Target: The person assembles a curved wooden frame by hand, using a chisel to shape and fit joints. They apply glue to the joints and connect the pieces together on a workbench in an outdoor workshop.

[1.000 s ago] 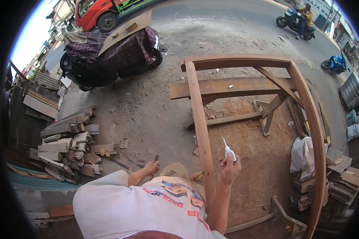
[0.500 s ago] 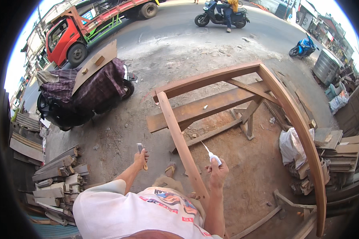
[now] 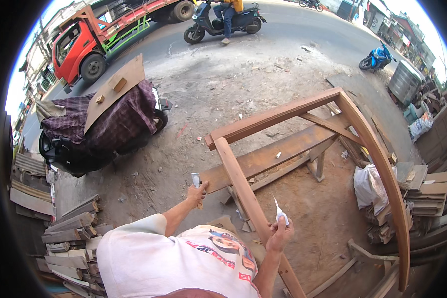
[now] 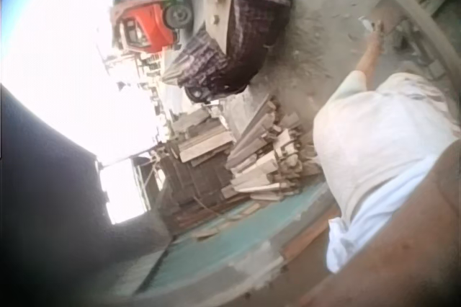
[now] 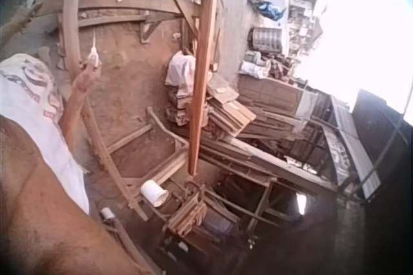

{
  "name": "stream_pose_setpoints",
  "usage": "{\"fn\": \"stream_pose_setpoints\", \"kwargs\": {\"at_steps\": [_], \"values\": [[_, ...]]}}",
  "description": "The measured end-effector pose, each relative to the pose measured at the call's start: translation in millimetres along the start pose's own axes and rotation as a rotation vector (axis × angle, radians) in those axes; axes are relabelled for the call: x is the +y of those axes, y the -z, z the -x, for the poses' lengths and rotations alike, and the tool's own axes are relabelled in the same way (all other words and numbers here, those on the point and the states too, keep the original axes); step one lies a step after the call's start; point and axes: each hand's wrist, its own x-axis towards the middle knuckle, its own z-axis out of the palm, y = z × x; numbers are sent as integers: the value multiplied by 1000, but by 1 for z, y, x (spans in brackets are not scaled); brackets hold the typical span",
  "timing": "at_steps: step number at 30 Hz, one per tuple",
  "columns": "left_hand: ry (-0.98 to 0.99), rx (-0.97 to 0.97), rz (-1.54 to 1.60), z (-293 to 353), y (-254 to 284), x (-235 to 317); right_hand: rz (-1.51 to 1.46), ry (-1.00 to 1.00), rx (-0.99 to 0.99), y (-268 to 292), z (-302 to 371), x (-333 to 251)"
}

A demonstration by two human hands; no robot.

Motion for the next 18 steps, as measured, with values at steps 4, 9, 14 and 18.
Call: {"fn": "stream_pose_setpoints", "kwargs": {"at_steps": [4, 9, 14, 18], "values": [[88, -125, 61, -24, 7, -5, 24, 45, -7, -20, -7, 2], [5, -150, -39, -6, 6, 3, 161, 13, -97, -34, -6, 7], [60, -150, 149, -7, 6, -6, 239, 75, -163, -59, -6, 14], [-9, -170, 64, -7, 6, 0, 303, 62, -219, -74, -10, 22]]}}
